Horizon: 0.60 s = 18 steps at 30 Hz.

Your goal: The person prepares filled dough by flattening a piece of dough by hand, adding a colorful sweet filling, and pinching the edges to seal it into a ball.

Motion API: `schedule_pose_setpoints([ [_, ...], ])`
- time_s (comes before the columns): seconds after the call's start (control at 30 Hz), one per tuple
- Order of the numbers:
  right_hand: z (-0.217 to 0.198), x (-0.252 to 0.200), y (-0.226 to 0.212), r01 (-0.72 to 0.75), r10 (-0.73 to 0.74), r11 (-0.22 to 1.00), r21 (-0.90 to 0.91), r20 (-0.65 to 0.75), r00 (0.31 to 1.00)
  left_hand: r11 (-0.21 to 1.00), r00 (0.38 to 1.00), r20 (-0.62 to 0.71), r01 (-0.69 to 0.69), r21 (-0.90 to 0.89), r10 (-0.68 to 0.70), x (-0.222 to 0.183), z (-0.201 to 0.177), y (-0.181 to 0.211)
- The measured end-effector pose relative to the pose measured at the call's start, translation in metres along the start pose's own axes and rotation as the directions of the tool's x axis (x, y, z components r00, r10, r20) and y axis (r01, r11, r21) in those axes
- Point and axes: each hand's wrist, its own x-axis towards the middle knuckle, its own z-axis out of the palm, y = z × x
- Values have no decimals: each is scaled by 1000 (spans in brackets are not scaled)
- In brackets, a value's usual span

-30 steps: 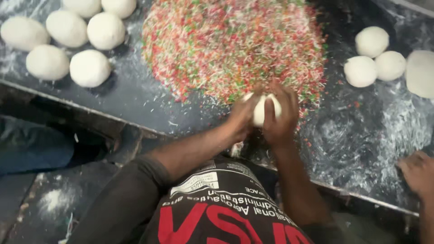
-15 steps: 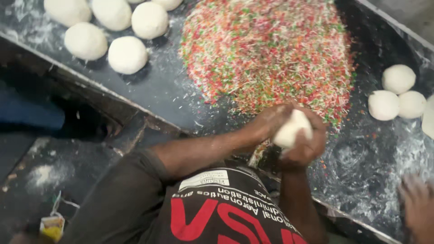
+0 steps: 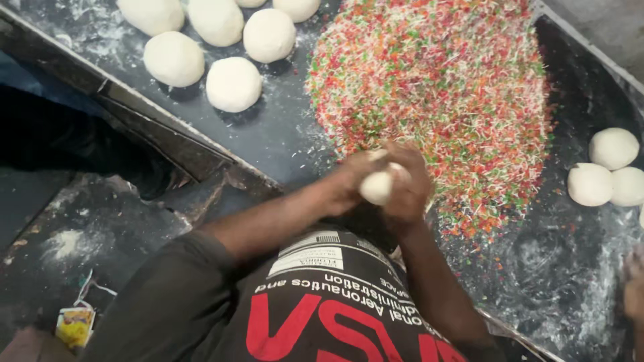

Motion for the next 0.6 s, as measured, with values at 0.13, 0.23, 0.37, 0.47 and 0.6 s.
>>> schedule_pose_setpoints([
  [0.13,34,39,1,149,-140,989,-10,278,950,942,940,-253,-146,302,226,-33,-23,44],
  [0.23,54,39,0,-94,-25,944,317,352,936,389,777,-66,-237,890,626,-65,-42,64],
  [0.37,99,58,0,27,-37,999,36,334,942,-446,515,400,-38,894,758,-80,-60,102],
  [0.47,136,68,-5,-47,48,999,-11,263,964,-434,449,390,-5,901,804,-77,-71,114],
  [0.6,147,62,-27,116,-68,983,-142,304,950,-362,435,321,13,932,841,-75,-84,117],
])
